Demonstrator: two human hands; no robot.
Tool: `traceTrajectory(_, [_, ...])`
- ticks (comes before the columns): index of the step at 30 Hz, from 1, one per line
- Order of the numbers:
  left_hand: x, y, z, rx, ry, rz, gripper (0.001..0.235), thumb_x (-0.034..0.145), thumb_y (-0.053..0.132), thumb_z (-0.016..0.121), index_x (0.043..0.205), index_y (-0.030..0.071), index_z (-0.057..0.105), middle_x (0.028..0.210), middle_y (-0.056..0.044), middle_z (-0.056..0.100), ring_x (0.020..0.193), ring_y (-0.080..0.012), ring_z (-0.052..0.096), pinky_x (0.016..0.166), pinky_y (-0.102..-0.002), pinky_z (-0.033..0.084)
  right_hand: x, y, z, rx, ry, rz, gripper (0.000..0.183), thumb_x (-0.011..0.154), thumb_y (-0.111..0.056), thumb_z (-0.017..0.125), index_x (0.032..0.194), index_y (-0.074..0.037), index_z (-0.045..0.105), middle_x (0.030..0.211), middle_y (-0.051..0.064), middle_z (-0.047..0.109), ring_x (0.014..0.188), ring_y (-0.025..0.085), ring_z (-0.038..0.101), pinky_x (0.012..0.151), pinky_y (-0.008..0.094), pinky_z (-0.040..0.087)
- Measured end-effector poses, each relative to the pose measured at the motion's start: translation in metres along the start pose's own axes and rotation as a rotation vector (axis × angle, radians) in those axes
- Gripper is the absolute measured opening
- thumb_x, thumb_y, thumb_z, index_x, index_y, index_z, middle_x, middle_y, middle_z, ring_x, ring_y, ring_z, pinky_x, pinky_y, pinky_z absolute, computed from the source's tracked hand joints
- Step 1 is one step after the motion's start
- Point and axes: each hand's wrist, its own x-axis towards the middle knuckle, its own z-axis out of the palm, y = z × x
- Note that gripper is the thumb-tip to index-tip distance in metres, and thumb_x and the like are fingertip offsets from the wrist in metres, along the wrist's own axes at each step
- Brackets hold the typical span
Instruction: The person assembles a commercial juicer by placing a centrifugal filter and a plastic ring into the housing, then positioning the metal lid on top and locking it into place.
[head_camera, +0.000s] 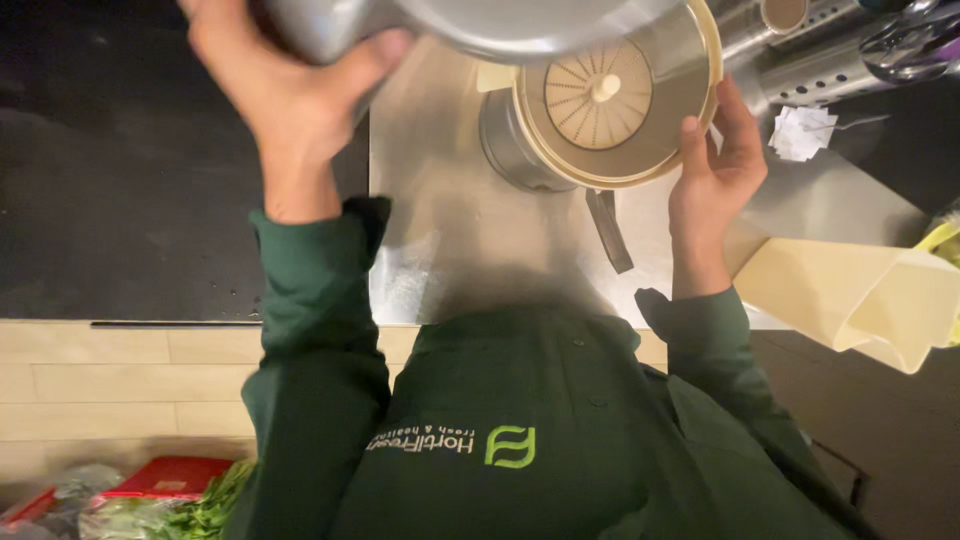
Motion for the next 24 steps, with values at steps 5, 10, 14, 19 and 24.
traceTrajectory(5, [-0.060,-0.027,-0.057,0.169,0.204,-0.192,0.099,0.074,0.031,0.104,0.154,0.008,0.051,0.126,-0.005,0.041,0.123,-0.0221,0.055,0.105,-0.040,0.049,0.003,-0.013,0.014,0.071,-0.030,-0.114,0.051,0.116,0.006,0.062,0.157,-0.001,0.032,0.156,0.022,0.056,0.142,0.023,0.054,0.124,0.034,0.040])
traceTrajectory(10, [-0.123,-0.032,-0.091,0.377,0.241,-0.331,0.101,0.067,0.017,0.101,0.153,0.005,0.050,0.124,-0.005,0.039,0.122,-0.0239,0.052,0.107,-0.043,0.052,0.009,-0.007,0.019,0.105,0.022,-0.106,0.047,0.118,0.002,0.060,0.157,-0.003,0.035,0.152,0.023,0.060,0.141,0.023,0.059,0.124,0.033,0.043])
traceTrajectory(14, [-0.154,-0.037,-0.085,0.279,0.249,-0.413,0.098,0.066,0.004,0.099,0.151,0.000,0.049,0.126,-0.006,0.036,0.122,-0.0244,0.051,0.112,-0.042,0.048,0.018,0.000,0.015,0.195,0.112,0.074,0.037,0.113,-0.003,0.063,0.145,0.003,0.045,0.142,0.022,0.068,0.127,0.020,0.065,0.113,0.032,0.049])
traceTrajectory(19, [-0.163,-0.042,-0.065,0.236,0.251,-0.439,0.099,0.065,-0.001,0.096,0.152,0.000,0.050,0.131,-0.007,0.034,0.123,-0.0250,0.051,0.114,-0.042,0.050,0.042,0.003,0.000,0.034,0.132,0.088,0.020,0.104,-0.006,0.076,0.117,0.006,0.066,0.111,0.015,0.076,0.099,0.015,0.070,0.093,0.029,0.056])
traceTrajectory(24, [-0.160,-0.054,-0.058,0.301,0.245,-0.443,0.098,0.063,0.003,0.097,0.148,0.000,0.050,0.129,-0.008,0.034,0.124,-0.0265,0.049,0.114,-0.045,0.049,0.047,0.011,-0.002,0.128,0.173,0.078,0.015,0.105,-0.008,0.076,0.101,0.005,0.070,0.102,0.012,0.076,0.088,0.013,0.067,0.084,0.028,0.054])
